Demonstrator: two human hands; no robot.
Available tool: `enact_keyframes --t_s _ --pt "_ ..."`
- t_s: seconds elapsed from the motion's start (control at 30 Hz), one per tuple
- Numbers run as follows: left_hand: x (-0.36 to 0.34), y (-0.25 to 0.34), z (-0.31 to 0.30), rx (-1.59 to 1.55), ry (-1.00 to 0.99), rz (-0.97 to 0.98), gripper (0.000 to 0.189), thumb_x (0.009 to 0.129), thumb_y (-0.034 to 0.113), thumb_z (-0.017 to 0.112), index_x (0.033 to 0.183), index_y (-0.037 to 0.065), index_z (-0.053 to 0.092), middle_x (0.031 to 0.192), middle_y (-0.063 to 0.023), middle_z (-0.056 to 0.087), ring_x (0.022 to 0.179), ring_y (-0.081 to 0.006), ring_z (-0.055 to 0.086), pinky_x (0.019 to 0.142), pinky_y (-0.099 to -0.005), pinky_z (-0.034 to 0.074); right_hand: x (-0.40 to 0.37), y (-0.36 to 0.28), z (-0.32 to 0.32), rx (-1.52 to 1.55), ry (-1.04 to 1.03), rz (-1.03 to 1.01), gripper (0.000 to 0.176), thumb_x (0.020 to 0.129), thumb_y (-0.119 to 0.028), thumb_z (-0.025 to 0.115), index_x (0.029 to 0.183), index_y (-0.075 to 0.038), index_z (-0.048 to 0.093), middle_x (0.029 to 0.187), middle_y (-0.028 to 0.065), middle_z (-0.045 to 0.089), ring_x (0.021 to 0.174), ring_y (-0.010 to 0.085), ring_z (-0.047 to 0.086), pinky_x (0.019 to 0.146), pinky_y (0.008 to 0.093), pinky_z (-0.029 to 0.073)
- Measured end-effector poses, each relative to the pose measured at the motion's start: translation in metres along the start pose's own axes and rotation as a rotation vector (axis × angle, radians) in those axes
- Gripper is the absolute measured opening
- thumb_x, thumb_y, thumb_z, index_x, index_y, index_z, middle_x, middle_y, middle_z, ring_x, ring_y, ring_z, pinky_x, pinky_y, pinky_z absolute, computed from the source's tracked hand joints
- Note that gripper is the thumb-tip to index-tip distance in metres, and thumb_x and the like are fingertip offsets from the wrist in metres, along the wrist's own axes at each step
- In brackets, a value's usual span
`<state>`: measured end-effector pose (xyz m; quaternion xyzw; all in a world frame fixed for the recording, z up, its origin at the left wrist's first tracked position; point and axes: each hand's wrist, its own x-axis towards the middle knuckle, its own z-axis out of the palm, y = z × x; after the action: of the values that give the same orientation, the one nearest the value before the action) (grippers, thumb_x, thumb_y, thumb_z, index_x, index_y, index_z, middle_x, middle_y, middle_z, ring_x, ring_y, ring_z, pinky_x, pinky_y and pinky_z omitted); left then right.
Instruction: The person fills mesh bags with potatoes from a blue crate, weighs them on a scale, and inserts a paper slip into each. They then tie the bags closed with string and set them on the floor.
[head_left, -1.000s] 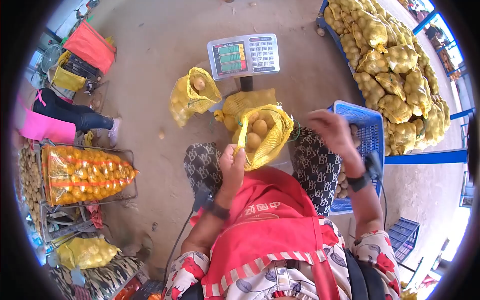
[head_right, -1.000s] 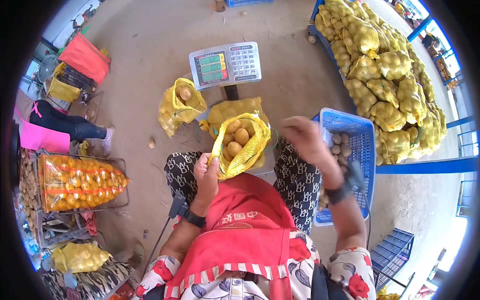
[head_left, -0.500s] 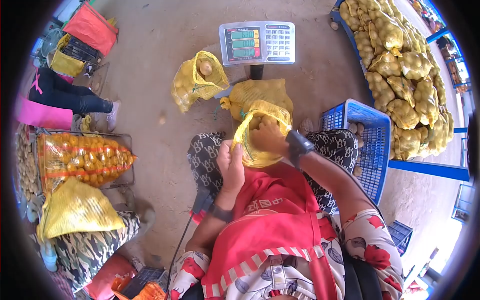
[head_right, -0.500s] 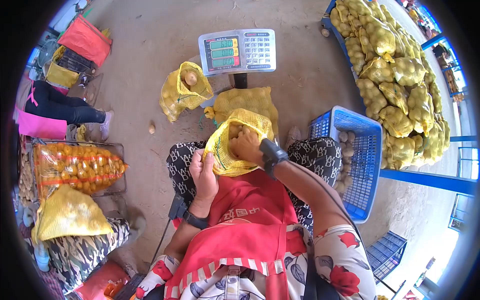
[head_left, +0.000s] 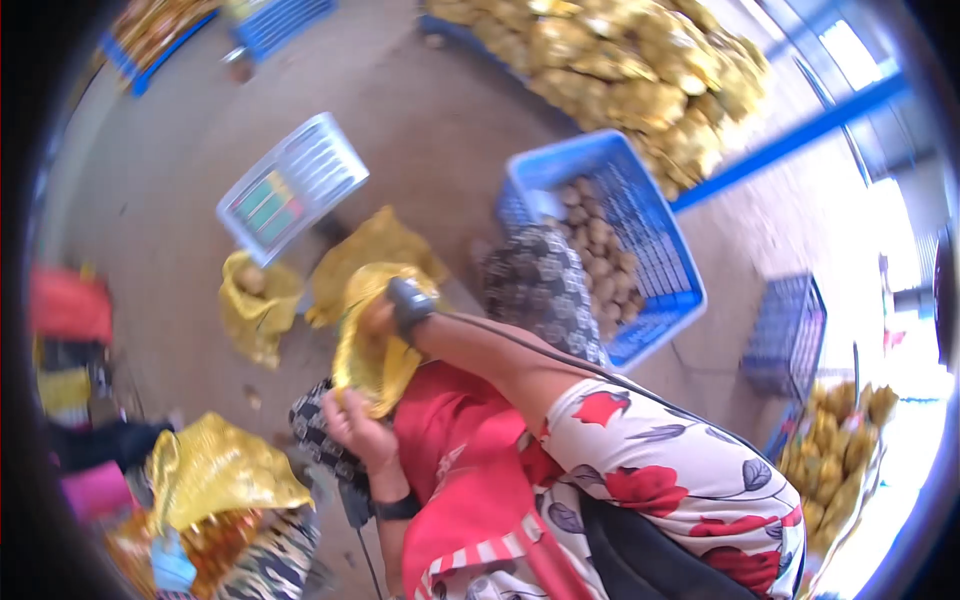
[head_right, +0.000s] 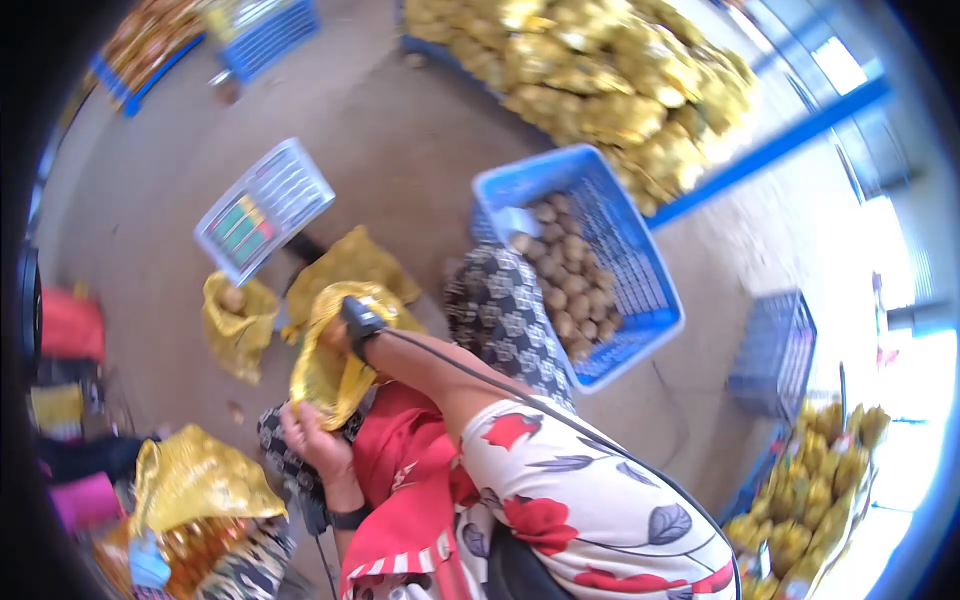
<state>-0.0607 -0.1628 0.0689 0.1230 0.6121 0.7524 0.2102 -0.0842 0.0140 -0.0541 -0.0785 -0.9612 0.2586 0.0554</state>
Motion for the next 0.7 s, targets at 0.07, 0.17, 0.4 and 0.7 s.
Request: enact_keyframes --t_s 0.07,0.17,0.4,0.7 --pt "0.003 0.005 -0.002 0.051 0.023 0.019 0.011 0.090 0.013 0.047 0.082 0.005 0.048 0.066 0.0026 0.044 0.060 -0.0073 0.041 0.057 -0.0224 0.035 -0.004 0.007 0.014 0.024 0.233 -0.115 0.028 0.072 -0.028 0.060 0.083 -0.002 0.059 0.077 0.0117 0.059 0.083 0.0283 0.059 0.069 0.0383 0.046" --pt "-0.009 0.037 0.003 0.081 0.080 0.030 0.017 0.091 0.017 0.048 0.093 0.001 0.052 0.081 -0.0049 0.053 0.073 -0.0130 0.050 0.067 -0.0260 0.042 -0.047 -0.076 -0.113 0.490 0.162 0.277 0.041 0.065 -0.028 0.065 0.093 0.001 0.060 0.079 0.0204 0.062 0.076 0.0336 0.061 0.068 0.0432 0.048" --pt "0.007 0.011 -0.005 0.119 0.064 -0.017 0.028 0.089 0.015 0.051 0.111 -0.002 0.051 0.103 -0.0120 0.058 0.089 -0.0197 0.057 0.076 -0.0305 0.047 -0.248 0.014 -0.210 1.575 0.585 0.109 0.044 0.081 -0.034 0.058 0.110 -0.001 0.053 0.099 0.0092 0.059 0.084 0.0181 0.060 0.064 0.0291 0.054" --pt "0.008 0.016 -0.003 0.306 0.102 -0.085 0.022 0.089 0.016 0.049 0.101 -0.003 0.052 0.094 -0.0113 0.057 0.084 -0.0199 0.056 0.073 -0.0301 0.045 -0.468 0.234 -0.090 0.942 0.549 1.372 0.038 0.078 -0.032 0.060 0.111 -0.013 0.057 0.106 0.0119 0.057 0.090 0.0259 0.059 0.078 0.0325 0.051"
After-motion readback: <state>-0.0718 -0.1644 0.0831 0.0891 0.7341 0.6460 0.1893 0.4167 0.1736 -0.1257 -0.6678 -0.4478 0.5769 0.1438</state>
